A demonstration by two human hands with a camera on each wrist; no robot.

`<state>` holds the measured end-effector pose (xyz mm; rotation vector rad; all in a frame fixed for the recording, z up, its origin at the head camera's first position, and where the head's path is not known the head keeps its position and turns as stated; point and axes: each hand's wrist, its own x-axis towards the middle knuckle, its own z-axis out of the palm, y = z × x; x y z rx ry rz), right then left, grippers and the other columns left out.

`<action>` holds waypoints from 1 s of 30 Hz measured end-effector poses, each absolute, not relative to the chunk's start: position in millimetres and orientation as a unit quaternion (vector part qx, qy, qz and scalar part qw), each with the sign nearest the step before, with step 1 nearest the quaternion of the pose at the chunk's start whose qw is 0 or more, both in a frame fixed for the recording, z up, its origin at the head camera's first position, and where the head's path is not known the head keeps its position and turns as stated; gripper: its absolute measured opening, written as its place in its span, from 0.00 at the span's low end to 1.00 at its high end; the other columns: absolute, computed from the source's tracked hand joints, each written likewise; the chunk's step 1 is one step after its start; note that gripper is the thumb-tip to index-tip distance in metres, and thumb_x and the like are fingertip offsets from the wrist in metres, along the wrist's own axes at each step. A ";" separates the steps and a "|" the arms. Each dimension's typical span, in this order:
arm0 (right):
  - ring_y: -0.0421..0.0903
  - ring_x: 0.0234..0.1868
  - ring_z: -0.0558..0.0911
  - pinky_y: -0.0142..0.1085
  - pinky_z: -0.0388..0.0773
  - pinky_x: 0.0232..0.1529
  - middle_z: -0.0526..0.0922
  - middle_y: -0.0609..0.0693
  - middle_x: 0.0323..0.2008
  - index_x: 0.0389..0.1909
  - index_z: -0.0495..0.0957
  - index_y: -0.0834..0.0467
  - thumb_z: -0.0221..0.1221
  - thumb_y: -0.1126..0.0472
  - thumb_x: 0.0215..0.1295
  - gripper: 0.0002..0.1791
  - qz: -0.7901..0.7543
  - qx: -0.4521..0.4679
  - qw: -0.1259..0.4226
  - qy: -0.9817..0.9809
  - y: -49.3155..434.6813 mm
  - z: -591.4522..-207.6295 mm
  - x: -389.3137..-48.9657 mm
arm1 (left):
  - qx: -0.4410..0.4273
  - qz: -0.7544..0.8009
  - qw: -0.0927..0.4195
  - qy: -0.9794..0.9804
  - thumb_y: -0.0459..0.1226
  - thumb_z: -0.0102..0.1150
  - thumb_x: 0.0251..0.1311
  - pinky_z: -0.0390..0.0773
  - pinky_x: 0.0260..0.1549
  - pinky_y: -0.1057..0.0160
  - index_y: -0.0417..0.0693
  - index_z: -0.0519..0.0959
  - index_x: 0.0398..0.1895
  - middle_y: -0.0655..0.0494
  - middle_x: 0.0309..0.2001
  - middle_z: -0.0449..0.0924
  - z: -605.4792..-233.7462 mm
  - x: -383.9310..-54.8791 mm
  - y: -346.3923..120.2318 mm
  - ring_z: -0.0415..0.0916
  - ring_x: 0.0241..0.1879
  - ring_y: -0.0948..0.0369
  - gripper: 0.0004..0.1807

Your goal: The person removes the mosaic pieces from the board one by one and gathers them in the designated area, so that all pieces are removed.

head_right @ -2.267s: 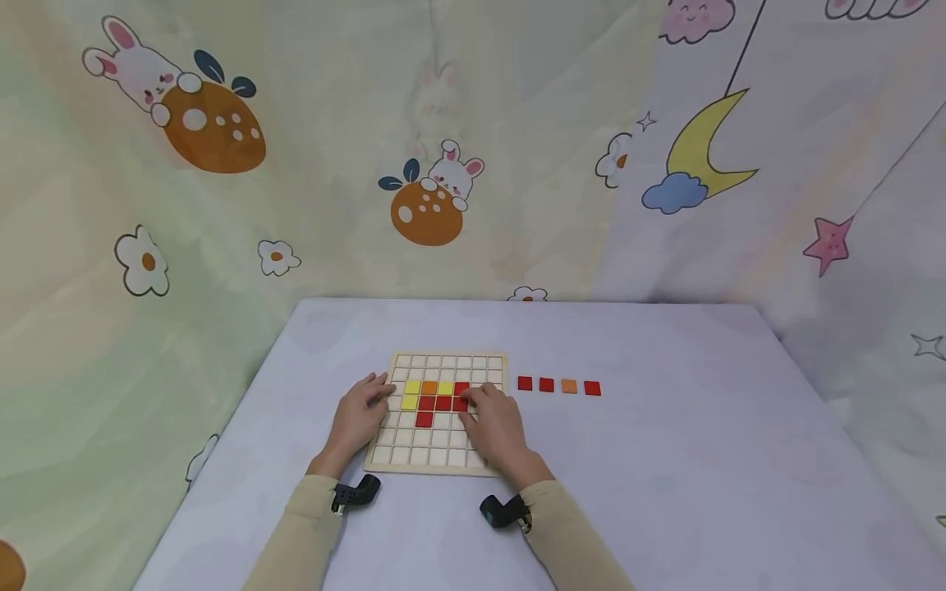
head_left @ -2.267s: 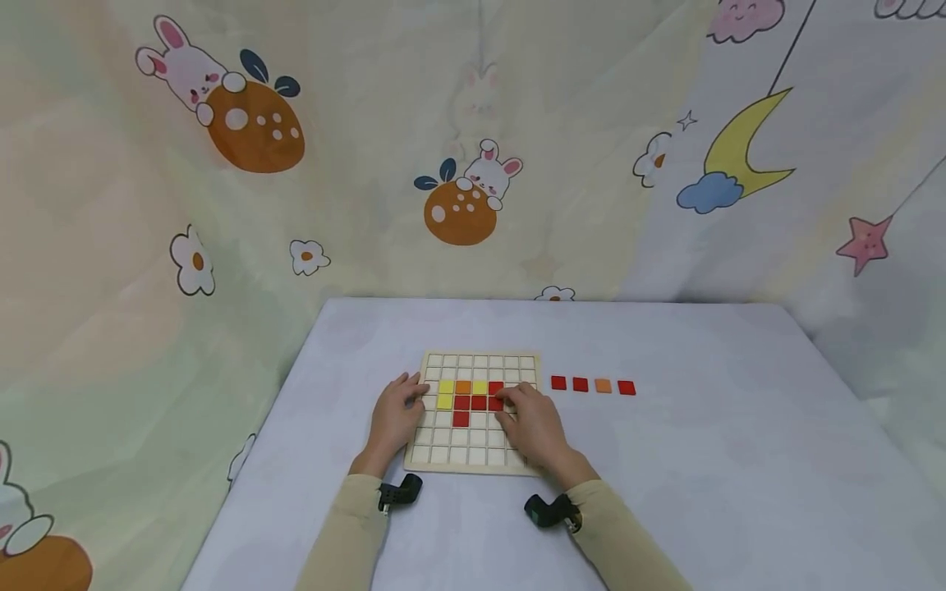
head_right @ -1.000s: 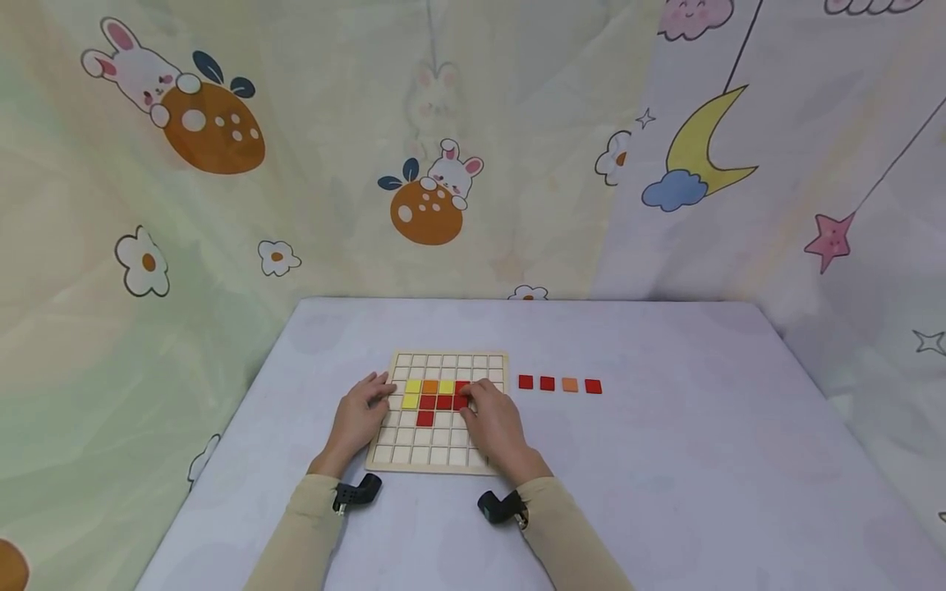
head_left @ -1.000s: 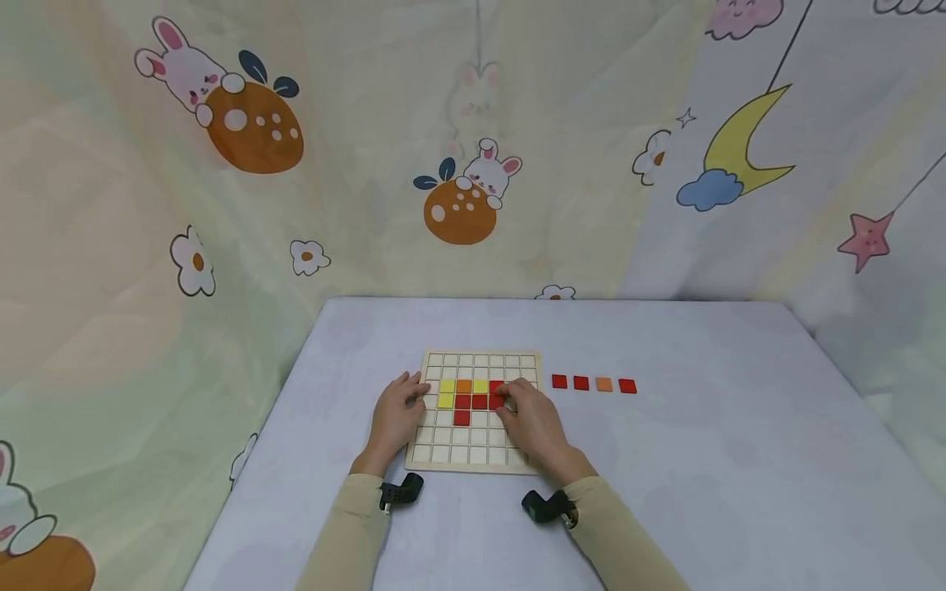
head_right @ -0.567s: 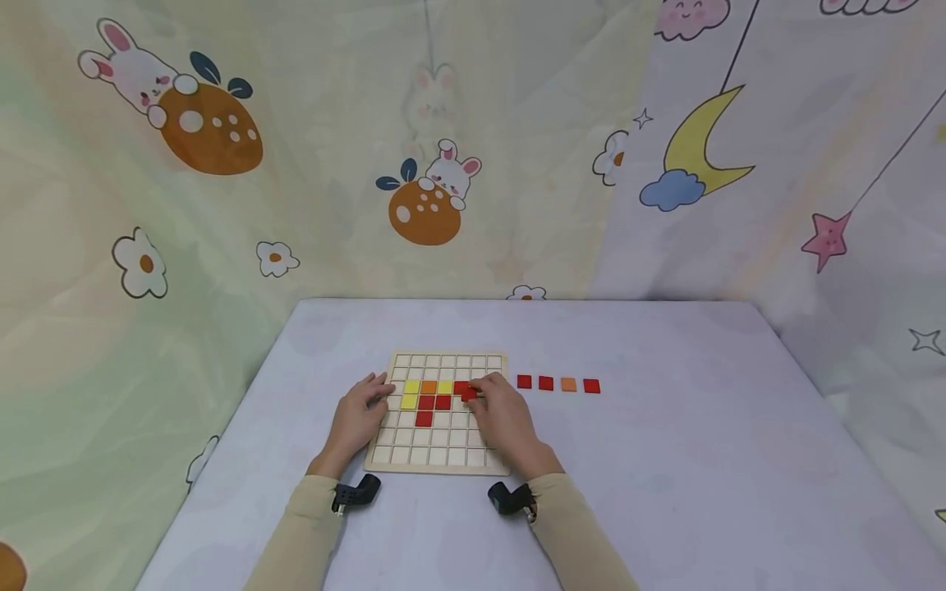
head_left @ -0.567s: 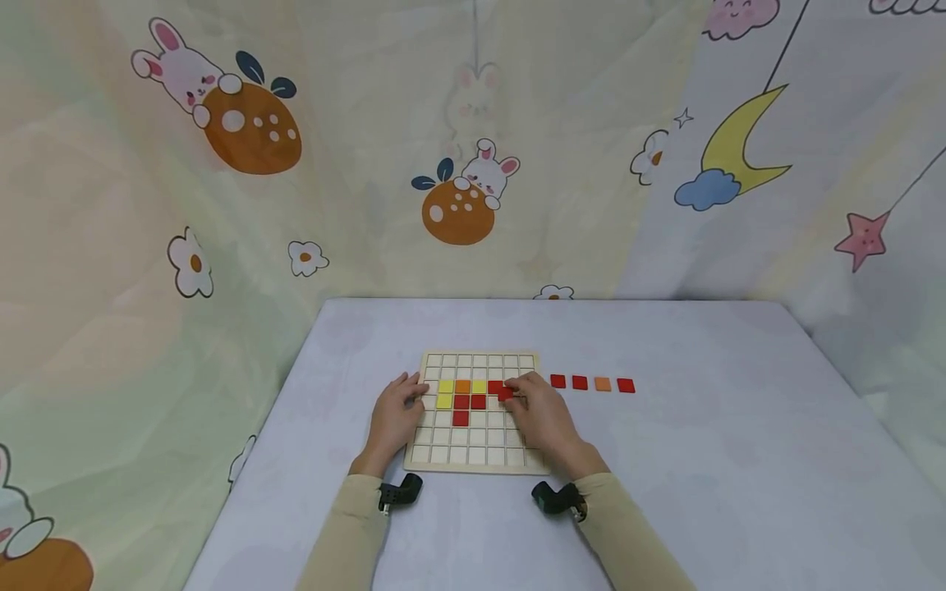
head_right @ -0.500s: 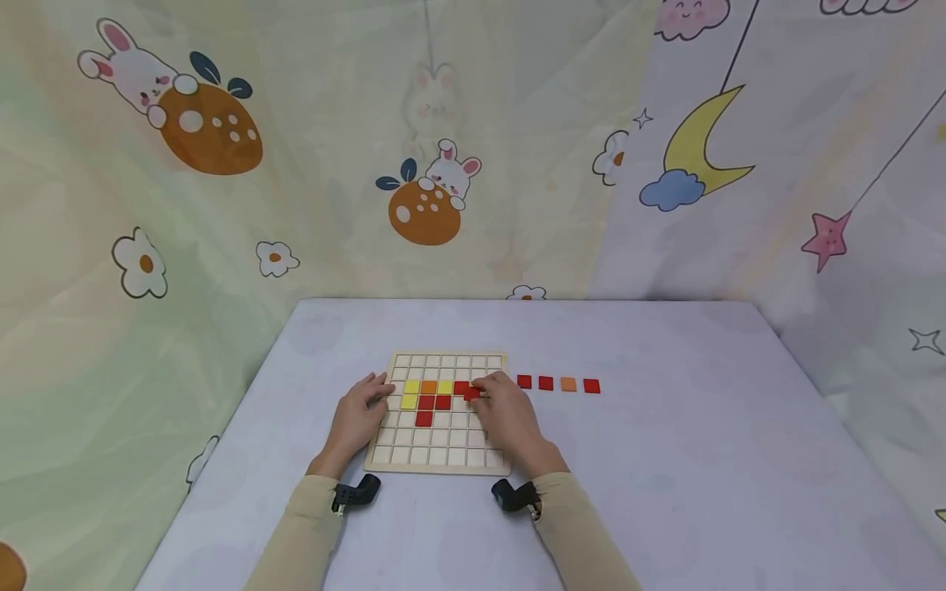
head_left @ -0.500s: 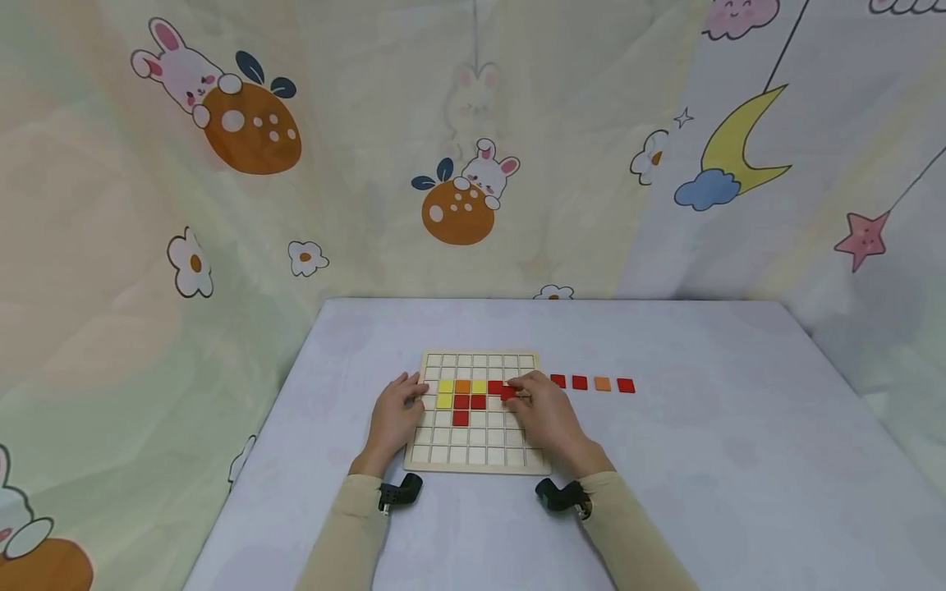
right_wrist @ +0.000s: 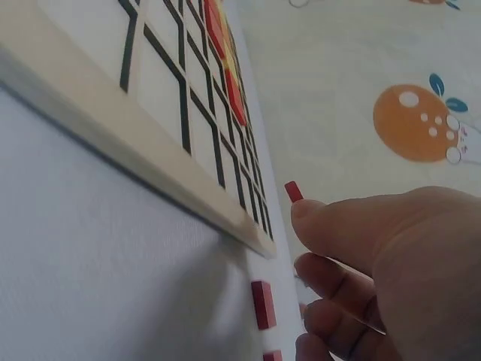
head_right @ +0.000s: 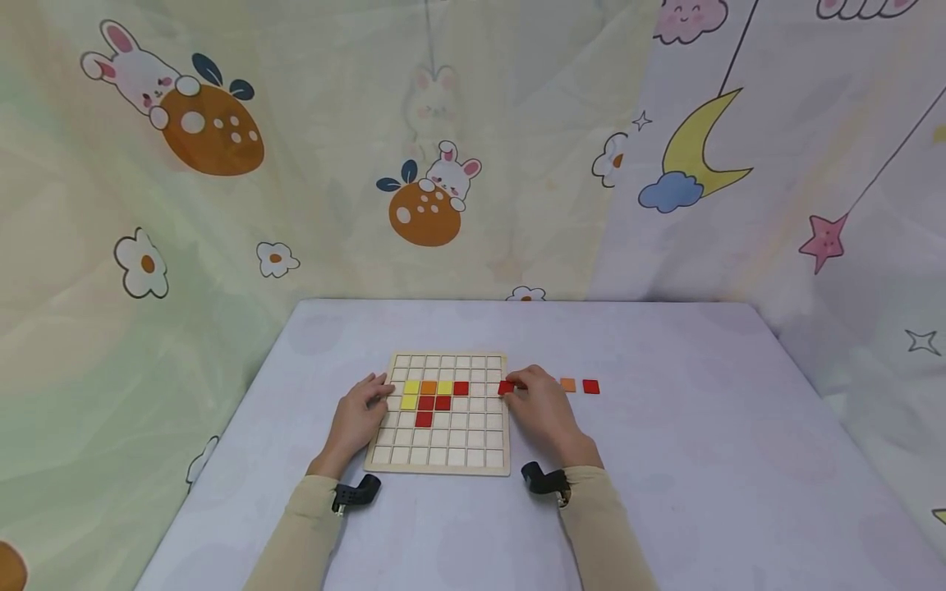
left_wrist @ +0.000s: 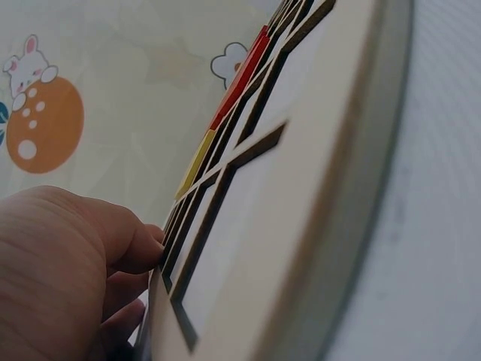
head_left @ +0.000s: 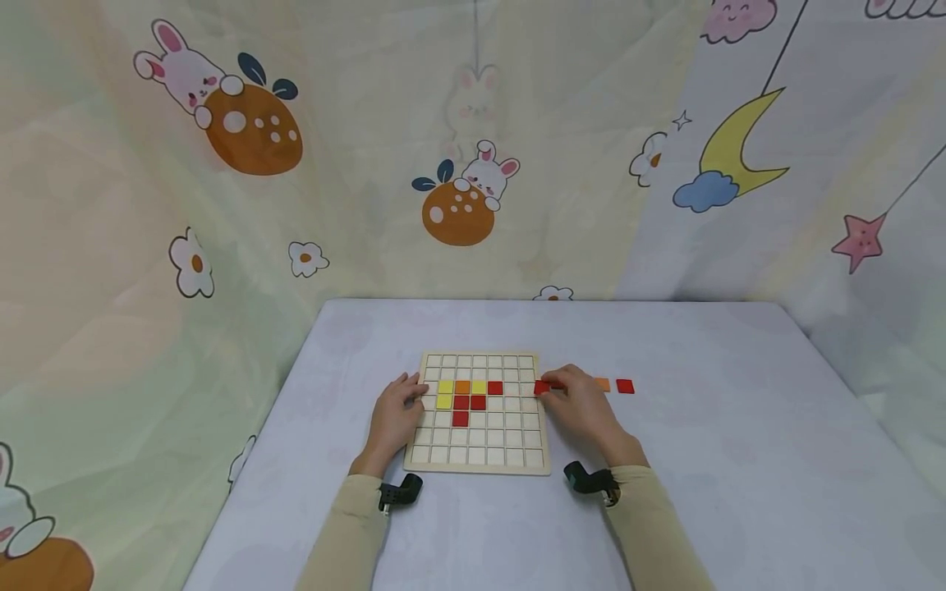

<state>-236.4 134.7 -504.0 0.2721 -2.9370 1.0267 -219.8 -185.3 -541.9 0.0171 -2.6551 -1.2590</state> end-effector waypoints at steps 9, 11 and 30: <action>0.50 0.41 0.75 0.41 0.79 0.41 0.79 0.53 0.47 0.55 0.80 0.57 0.61 0.64 0.64 0.18 0.323 0.085 0.041 -0.942 154.3 -508.0 -242.5 | 0.006 -0.425 0.104 -0.899 0.29 0.56 0.60 0.58 0.69 0.44 0.43 0.84 0.50 0.50 0.66 0.72 -543.0 -220.2 -185.5 0.58 0.71 0.49 0.16; 0.51 0.44 0.75 0.44 0.80 0.45 0.78 0.54 0.49 0.57 0.78 0.58 0.60 0.64 0.65 0.19 0.326 0.080 0.037 -0.941 157.4 -507.9 -242.9 | 0.008 -0.424 0.104 -0.899 0.29 0.56 0.60 0.58 0.69 0.44 0.43 0.84 0.50 0.50 0.66 0.72 -543.3 -220.2 -185.6 0.58 0.71 0.49 0.16; 0.55 0.44 0.75 0.45 0.77 0.43 0.75 0.60 0.52 0.56 0.78 0.61 0.59 0.63 0.67 0.17 0.343 0.028 0.047 -0.938 204.7 -507.8 -245.4 | 0.015 -0.428 0.093 -0.899 0.29 0.54 0.61 0.56 0.70 0.45 0.43 0.84 0.51 0.50 0.66 0.71 -539.7 -218.7 -185.0 0.58 0.72 0.50 0.17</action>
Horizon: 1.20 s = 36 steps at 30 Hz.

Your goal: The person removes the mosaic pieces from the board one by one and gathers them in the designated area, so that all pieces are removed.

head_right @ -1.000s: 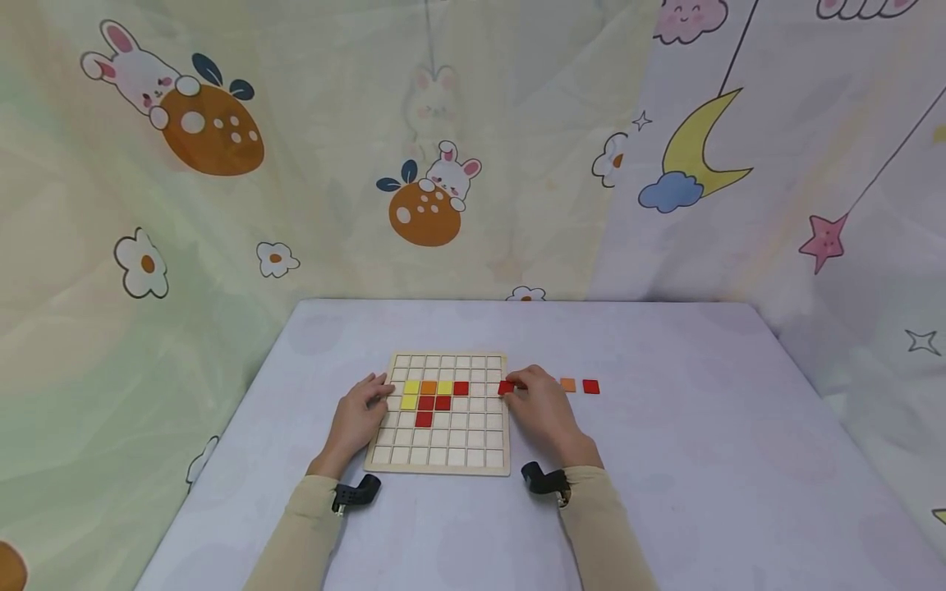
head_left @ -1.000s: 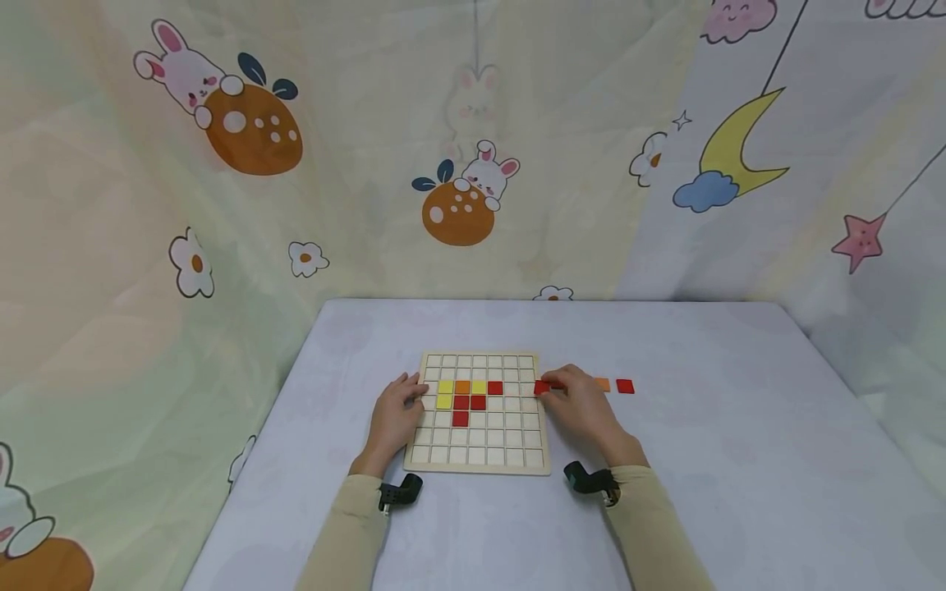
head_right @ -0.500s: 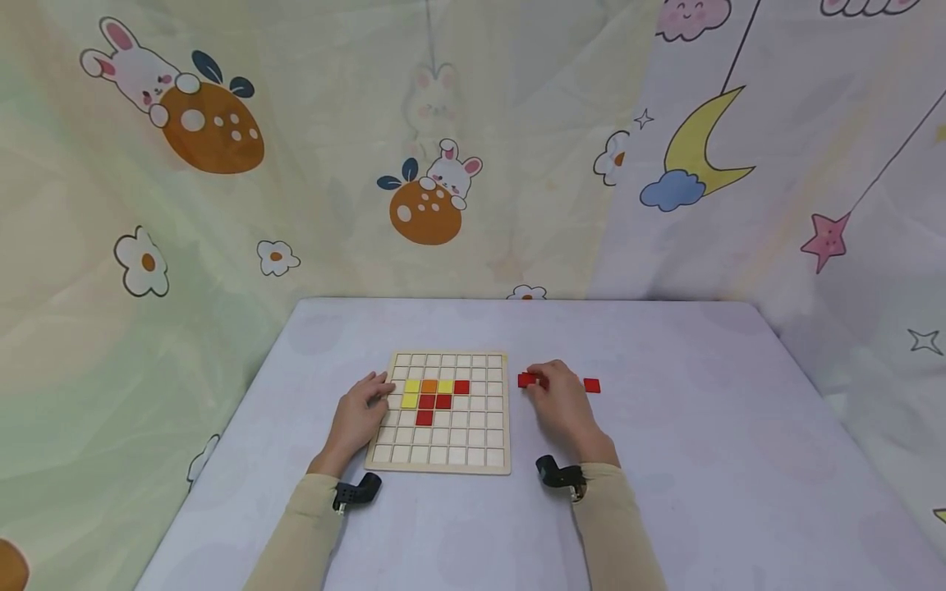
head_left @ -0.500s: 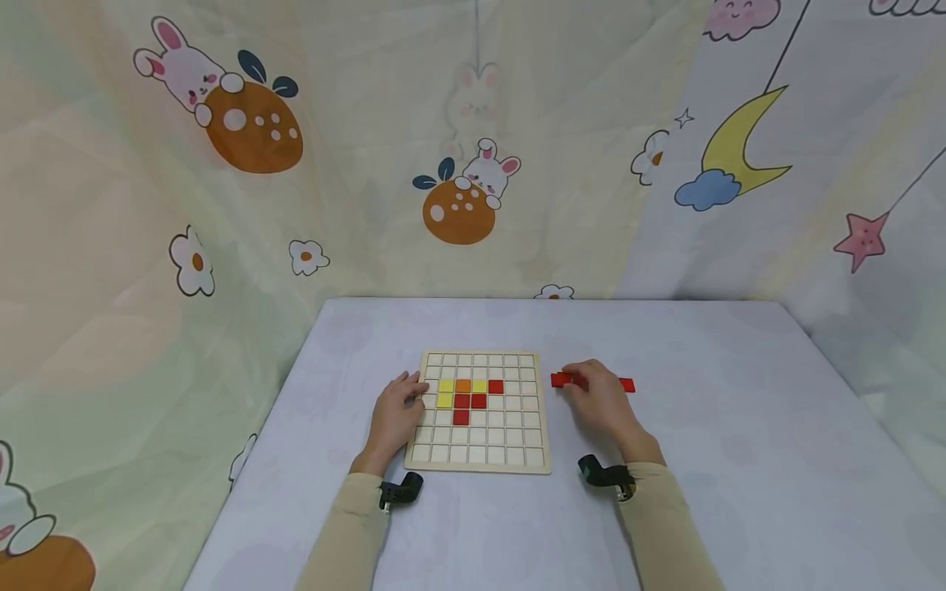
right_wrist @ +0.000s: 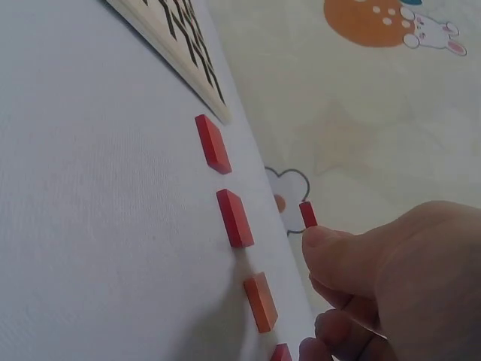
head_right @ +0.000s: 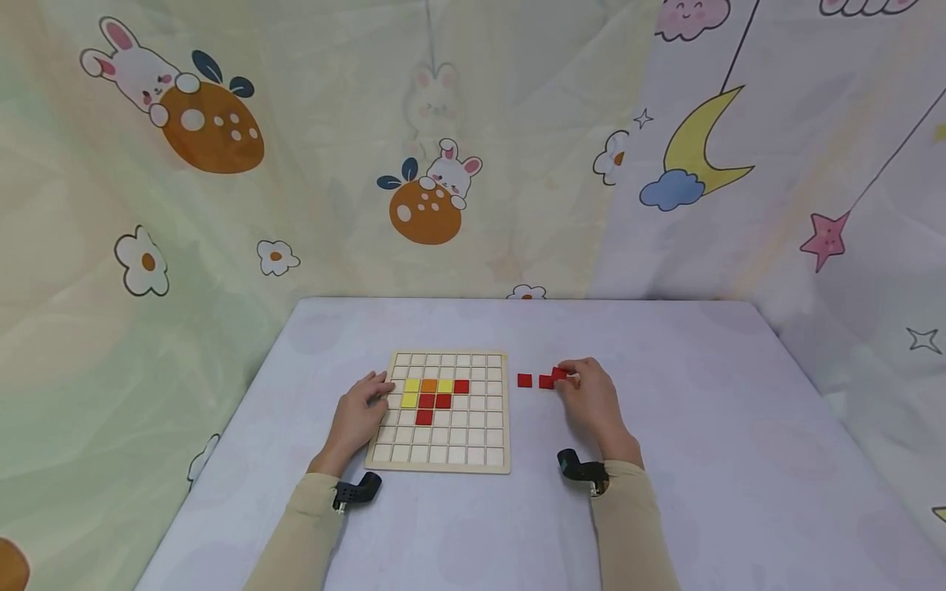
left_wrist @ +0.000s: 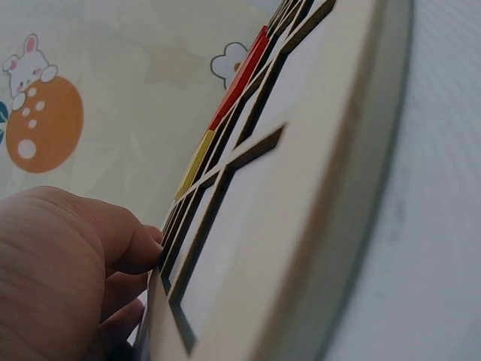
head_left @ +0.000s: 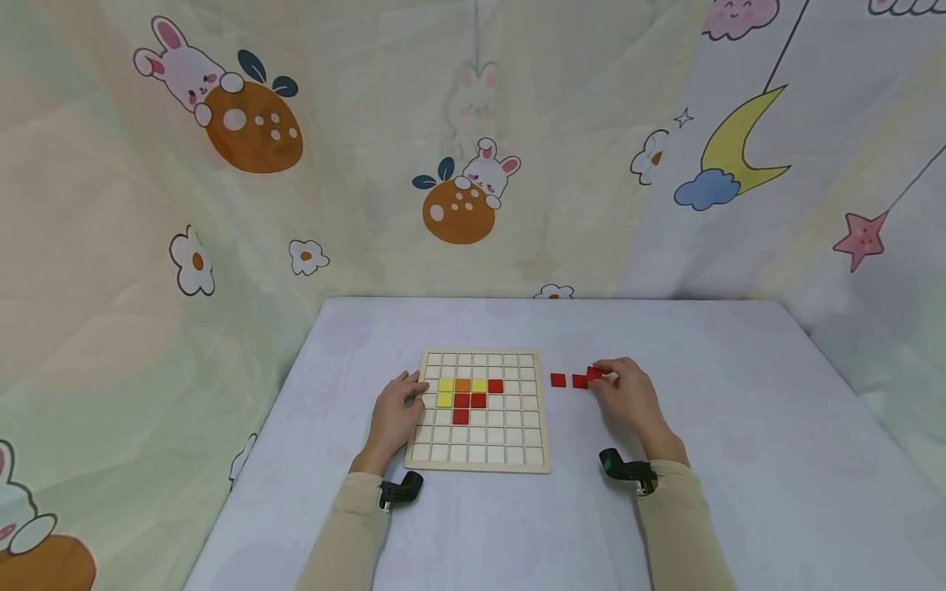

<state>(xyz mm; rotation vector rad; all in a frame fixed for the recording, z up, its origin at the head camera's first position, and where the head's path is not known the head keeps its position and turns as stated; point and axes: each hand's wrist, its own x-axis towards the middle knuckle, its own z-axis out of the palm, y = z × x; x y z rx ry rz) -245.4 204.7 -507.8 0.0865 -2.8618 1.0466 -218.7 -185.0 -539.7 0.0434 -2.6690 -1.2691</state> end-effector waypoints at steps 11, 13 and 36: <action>0.60 0.50 0.75 0.54 0.76 0.52 0.73 0.64 0.53 0.59 0.74 0.65 0.56 0.66 0.68 0.19 0.348 0.020 0.053 -0.936 223.7 -513.4 -246.3 | 0.014 -0.427 0.096 -0.899 0.29 0.55 0.61 0.57 0.70 0.45 0.43 0.84 0.51 0.51 0.66 0.71 -541.5 -220.5 -184.8 0.58 0.72 0.51 0.17; 0.60 0.50 0.74 0.54 0.76 0.52 0.73 0.64 0.54 0.59 0.75 0.65 0.56 0.66 0.68 0.19 0.349 0.017 0.050 -0.936 224.1 -514.1 -246.4 | 0.014 -0.427 0.095 -0.899 0.29 0.55 0.61 0.56 0.70 0.45 0.43 0.84 0.51 0.51 0.66 0.71 -541.2 -220.2 -184.8 0.57 0.72 0.51 0.17; 0.48 0.35 0.73 0.37 0.73 0.33 0.79 0.55 0.44 0.52 0.81 0.60 0.63 0.64 0.62 0.17 0.327 0.051 0.007 -0.943 179.3 -513.8 -244.7 | 0.013 -0.428 0.097 -0.899 0.29 0.55 0.60 0.56 0.70 0.44 0.43 0.84 0.51 0.51 0.66 0.72 -539.5 -218.6 -184.4 0.57 0.72 0.51 0.17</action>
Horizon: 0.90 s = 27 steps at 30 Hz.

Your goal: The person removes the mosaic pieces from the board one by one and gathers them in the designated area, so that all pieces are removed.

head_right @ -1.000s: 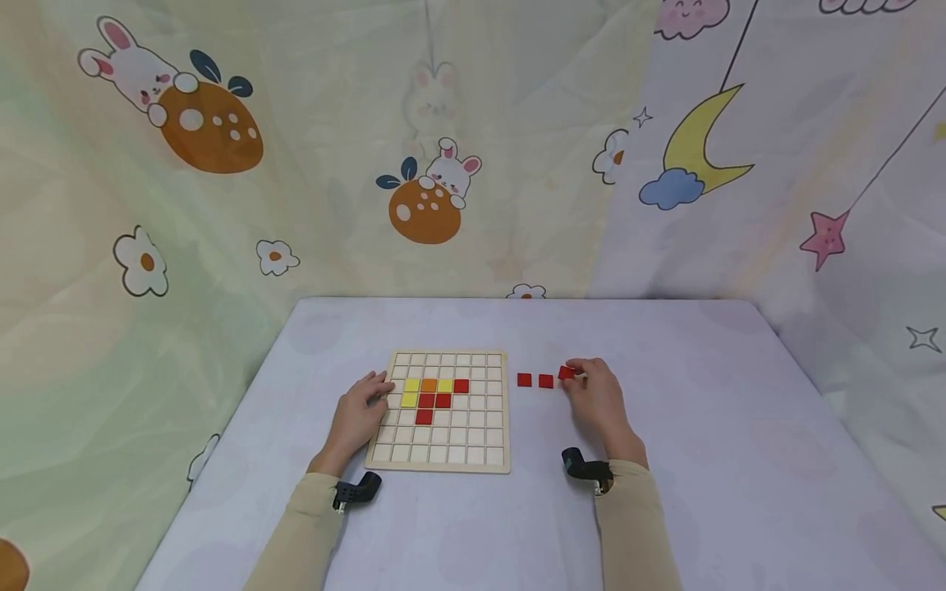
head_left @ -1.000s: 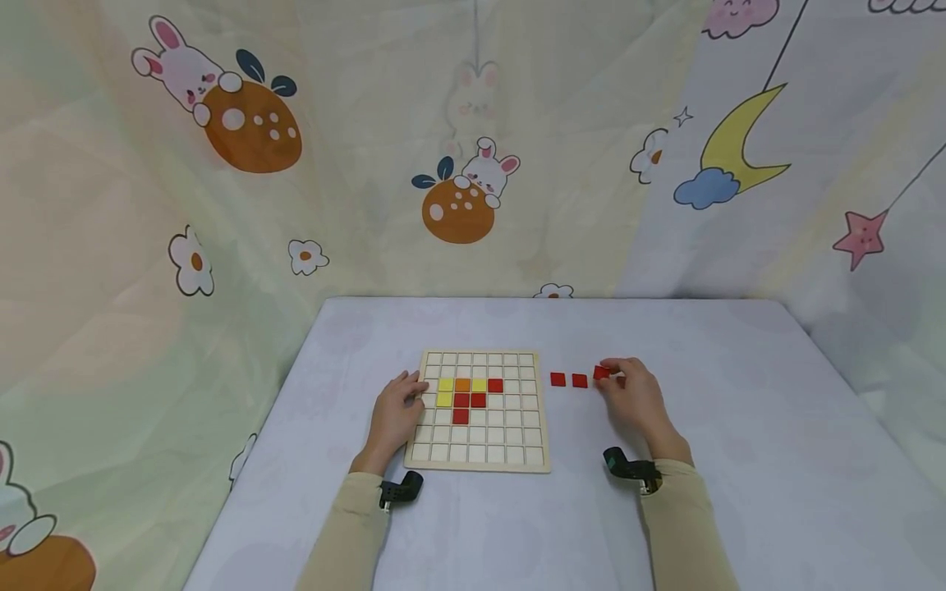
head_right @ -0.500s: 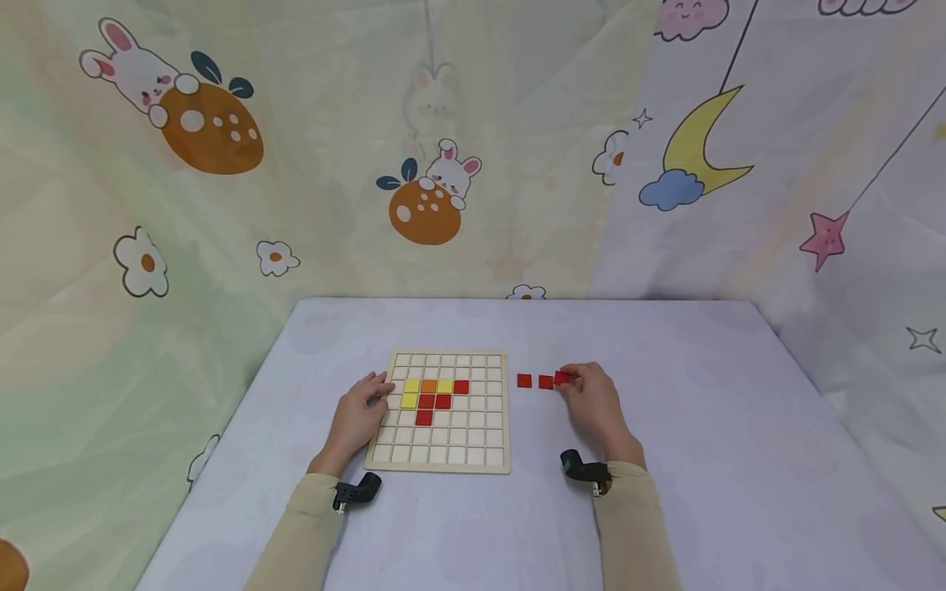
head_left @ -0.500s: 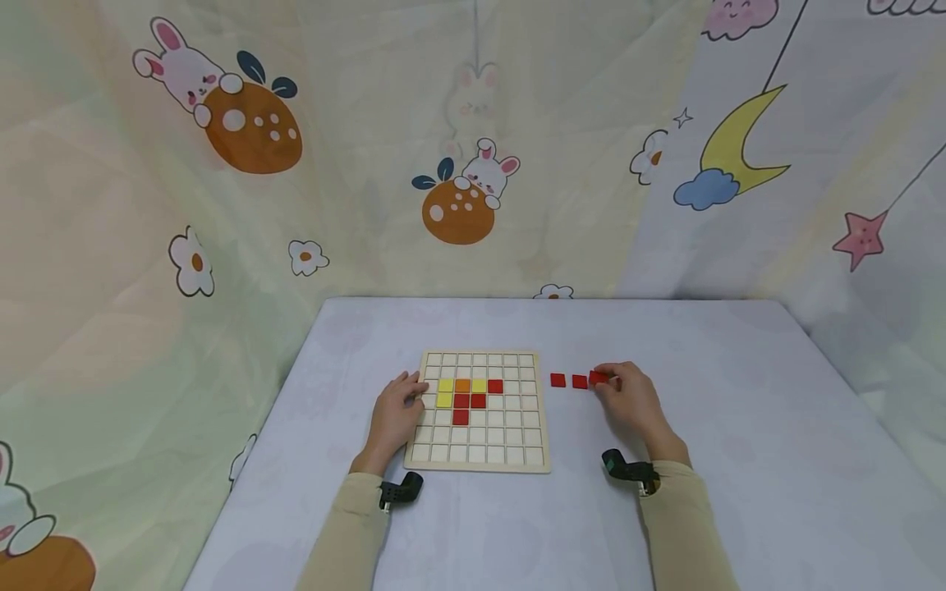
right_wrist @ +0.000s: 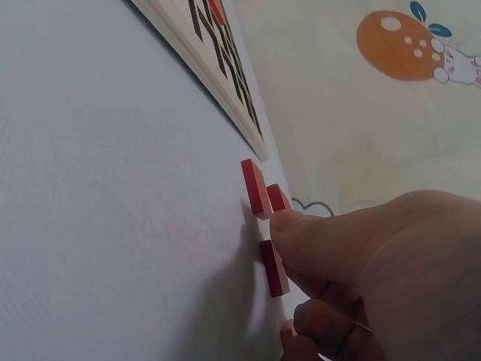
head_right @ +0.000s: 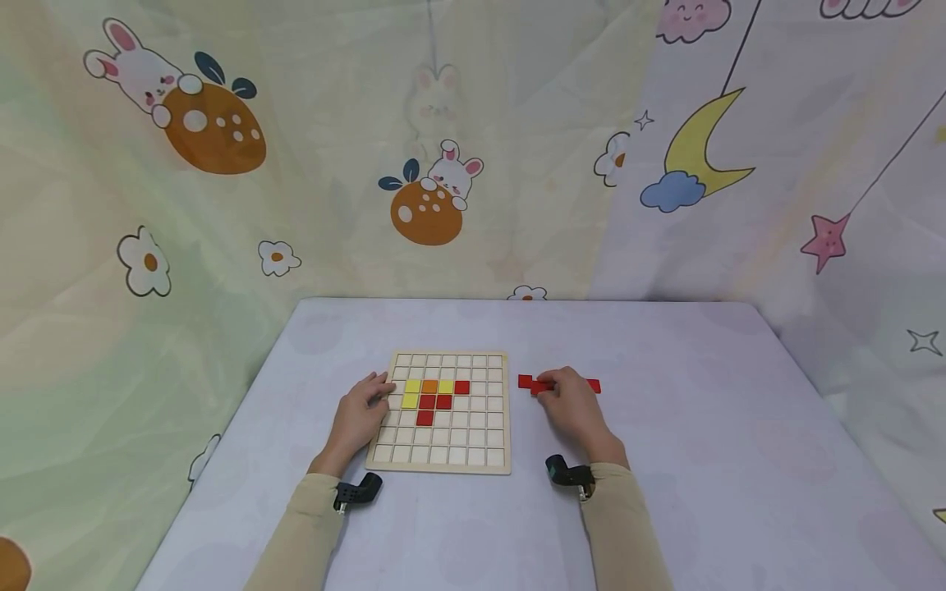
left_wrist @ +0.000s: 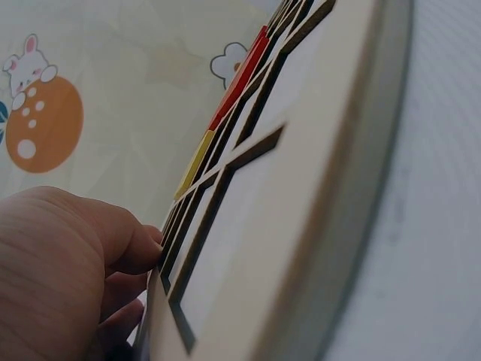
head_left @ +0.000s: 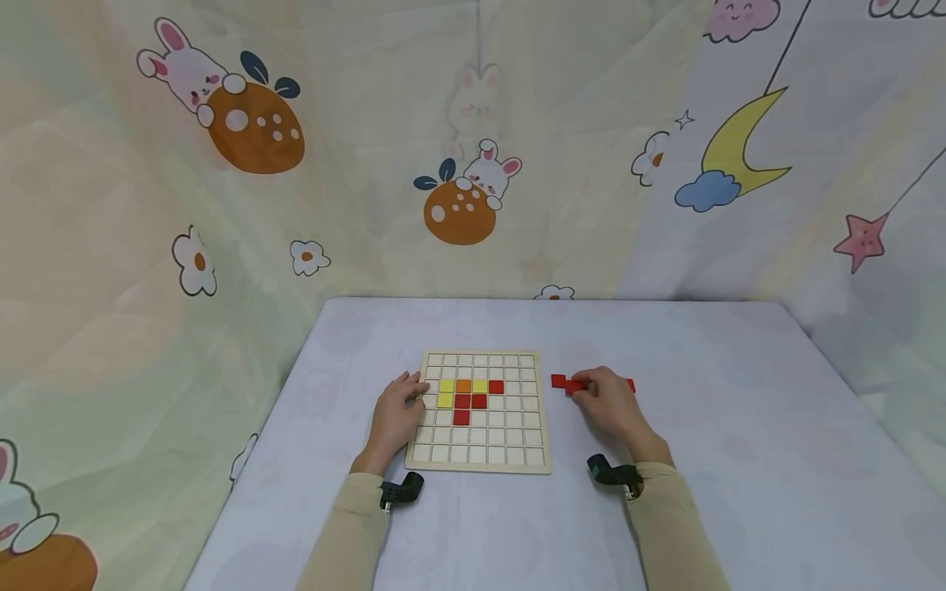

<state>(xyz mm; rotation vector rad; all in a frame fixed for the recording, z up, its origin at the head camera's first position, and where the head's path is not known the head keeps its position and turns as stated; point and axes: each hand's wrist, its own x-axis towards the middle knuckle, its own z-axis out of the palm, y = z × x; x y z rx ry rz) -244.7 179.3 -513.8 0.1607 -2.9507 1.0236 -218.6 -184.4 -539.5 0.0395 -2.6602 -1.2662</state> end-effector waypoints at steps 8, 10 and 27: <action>0.49 0.41 0.75 0.40 0.78 0.42 0.80 0.54 0.47 0.53 0.81 0.58 0.65 0.62 0.61 0.18 0.318 0.061 -0.013 -0.946 172.7 -513.9 -241.2 | 0.009 -0.424 0.103 -0.900 0.28 0.56 0.60 0.57 0.70 0.44 0.42 0.84 0.51 0.50 0.65 0.72 -540.7 -218.8 -185.0 0.59 0.71 0.51 0.16; 0.49 0.41 0.75 0.41 0.78 0.42 0.80 0.54 0.46 0.52 0.81 0.58 0.65 0.62 0.61 0.17 0.317 0.062 -0.018 -0.946 171.8 -512.7 -240.4 | 0.010 -0.423 0.102 -0.900 0.29 0.55 0.60 0.57 0.70 0.45 0.42 0.84 0.51 0.50 0.66 0.72 -540.9 -219.0 -185.1 0.59 0.71 0.51 0.16; 0.47 0.39 0.74 0.37 0.76 0.38 0.81 0.49 0.43 0.47 0.83 0.54 0.68 0.63 0.57 0.15 0.303 0.082 -0.034 -0.949 167.8 -511.6 -239.3 | 0.007 -0.422 0.102 -0.901 0.28 0.55 0.61 0.57 0.70 0.45 0.42 0.84 0.51 0.49 0.66 0.72 -541.9 -219.6 -185.7 0.59 0.71 0.50 0.16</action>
